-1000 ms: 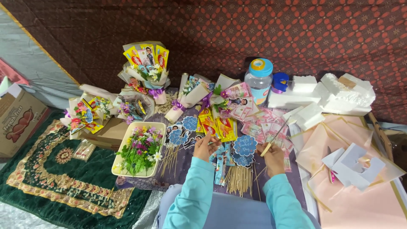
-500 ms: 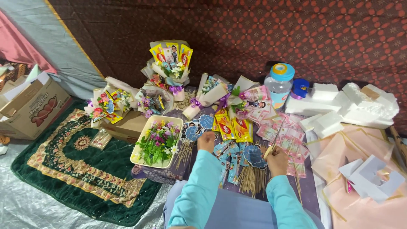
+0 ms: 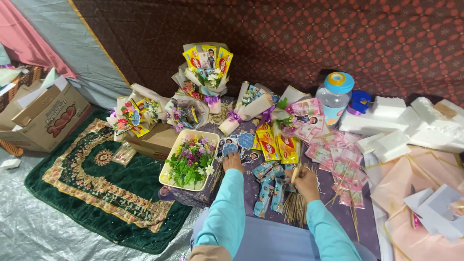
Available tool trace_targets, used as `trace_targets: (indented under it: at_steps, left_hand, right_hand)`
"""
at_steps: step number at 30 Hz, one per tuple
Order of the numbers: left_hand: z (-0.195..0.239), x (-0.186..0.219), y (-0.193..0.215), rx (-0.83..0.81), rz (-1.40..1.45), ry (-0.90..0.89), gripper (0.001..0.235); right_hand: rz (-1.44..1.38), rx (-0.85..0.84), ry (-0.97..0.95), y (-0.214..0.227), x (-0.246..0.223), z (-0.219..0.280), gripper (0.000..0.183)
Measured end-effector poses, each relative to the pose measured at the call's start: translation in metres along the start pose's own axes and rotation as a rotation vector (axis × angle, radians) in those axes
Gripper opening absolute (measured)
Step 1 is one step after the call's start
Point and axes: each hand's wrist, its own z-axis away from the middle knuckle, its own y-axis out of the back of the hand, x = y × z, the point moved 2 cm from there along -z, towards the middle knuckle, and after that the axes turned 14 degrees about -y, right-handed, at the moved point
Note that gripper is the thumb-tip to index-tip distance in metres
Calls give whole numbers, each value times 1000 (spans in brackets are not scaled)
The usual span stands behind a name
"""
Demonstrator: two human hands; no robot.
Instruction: Cutting out decorative paper signs with scissors for a gift bouquet assembly.
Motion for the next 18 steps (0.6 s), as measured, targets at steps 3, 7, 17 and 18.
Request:
trace_targets:
  at_steps: [3, 7, 17, 18]
  left_hand:
    - [4, 4, 2, -82, 56, -12, 41]
    - [36, 27, 46, -161, 36, -74, 36]
    - [27, 12, 17, -246, 299, -32, 19]
    - [30, 12, 32, -241, 263, -30, 15]
  right_hand:
    - [-358, -263, -114, -24, 23, -15, 39]
    - [-298, -324, -122, -44, 25, -15, 41]
    - [-263, -286, -40, -39, 20, -9, 42]
    - [-258, -287, -32, -38, 18, -8, 43]
